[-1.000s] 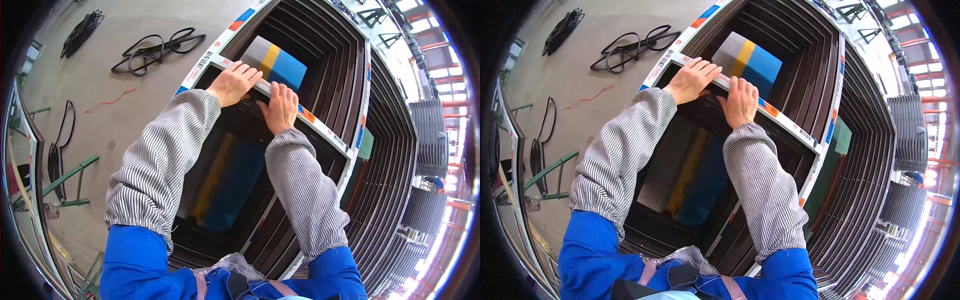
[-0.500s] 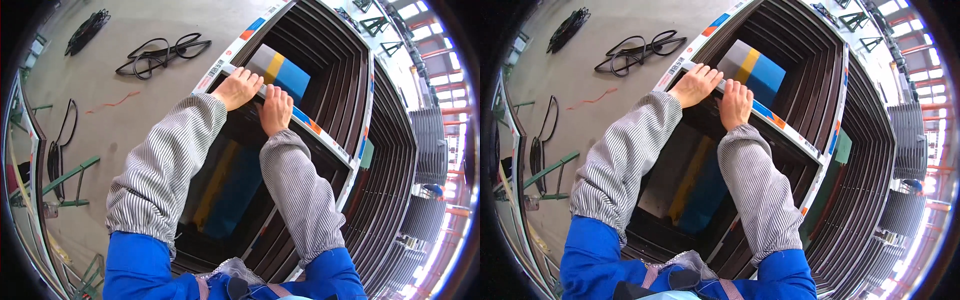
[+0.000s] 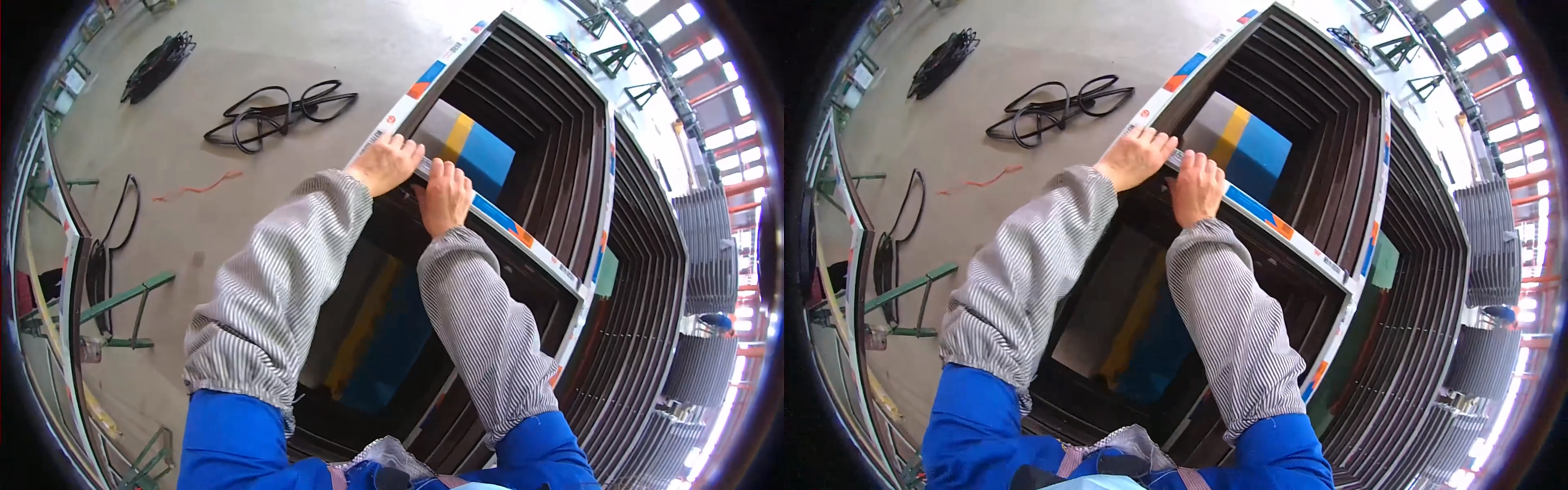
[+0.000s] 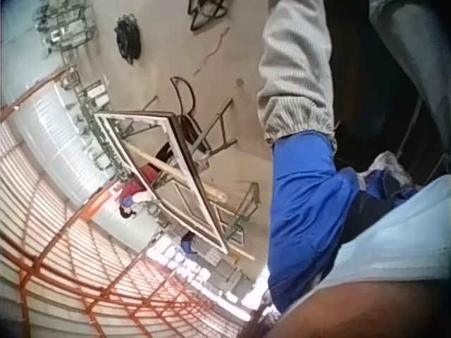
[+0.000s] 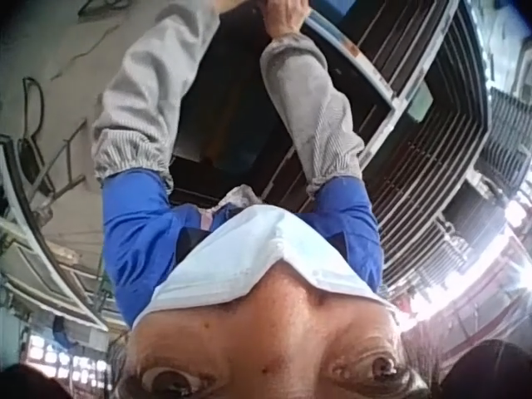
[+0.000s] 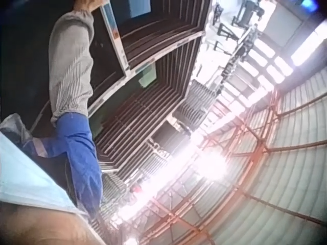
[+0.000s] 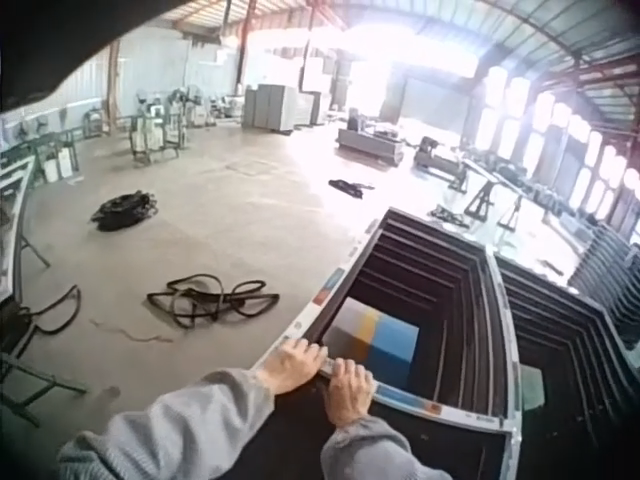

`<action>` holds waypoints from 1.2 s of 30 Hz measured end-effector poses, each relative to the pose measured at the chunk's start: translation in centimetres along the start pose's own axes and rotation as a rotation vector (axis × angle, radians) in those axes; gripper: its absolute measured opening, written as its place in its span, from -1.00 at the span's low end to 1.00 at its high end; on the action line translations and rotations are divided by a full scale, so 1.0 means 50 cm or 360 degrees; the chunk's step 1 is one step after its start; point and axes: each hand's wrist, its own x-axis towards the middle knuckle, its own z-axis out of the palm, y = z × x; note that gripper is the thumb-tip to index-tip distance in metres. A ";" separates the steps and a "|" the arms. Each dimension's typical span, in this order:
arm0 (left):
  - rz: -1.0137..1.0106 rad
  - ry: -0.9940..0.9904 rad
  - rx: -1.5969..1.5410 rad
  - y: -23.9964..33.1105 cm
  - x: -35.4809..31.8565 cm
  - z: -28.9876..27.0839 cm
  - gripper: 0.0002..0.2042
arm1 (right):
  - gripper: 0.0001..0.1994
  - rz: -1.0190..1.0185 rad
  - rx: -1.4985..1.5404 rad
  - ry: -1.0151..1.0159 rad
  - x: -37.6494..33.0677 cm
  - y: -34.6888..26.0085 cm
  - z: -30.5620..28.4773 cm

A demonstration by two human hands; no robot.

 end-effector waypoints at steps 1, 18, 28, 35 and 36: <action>0.0045 -0.0073 0.0061 0.001 0.004 -0.001 -0.82 | -0.47 0.0023 0.0000 -0.0035 0.003 0.002 0.006; 0.0058 -0.0017 0.0205 -0.004 0.006 0.010 -0.88 | -0.55 -0.0059 0.0108 0.0129 0.019 -0.019 0.016; -0.0001 0.0254 0.0311 -0.014 -0.005 0.024 -0.87 | -0.47 0.0070 -0.0075 -0.0011 0.028 -0.039 0.029; -0.0124 -0.0232 -0.0044 -0.027 0.007 -0.004 -0.89 | -0.55 0.0048 -0.0022 0.0074 0.037 -0.046 0.021; -0.0127 -0.0231 -0.0036 -0.031 -0.002 -0.010 -0.89 | -0.54 0.0055 0.0027 0.0008 0.037 -0.043 0.022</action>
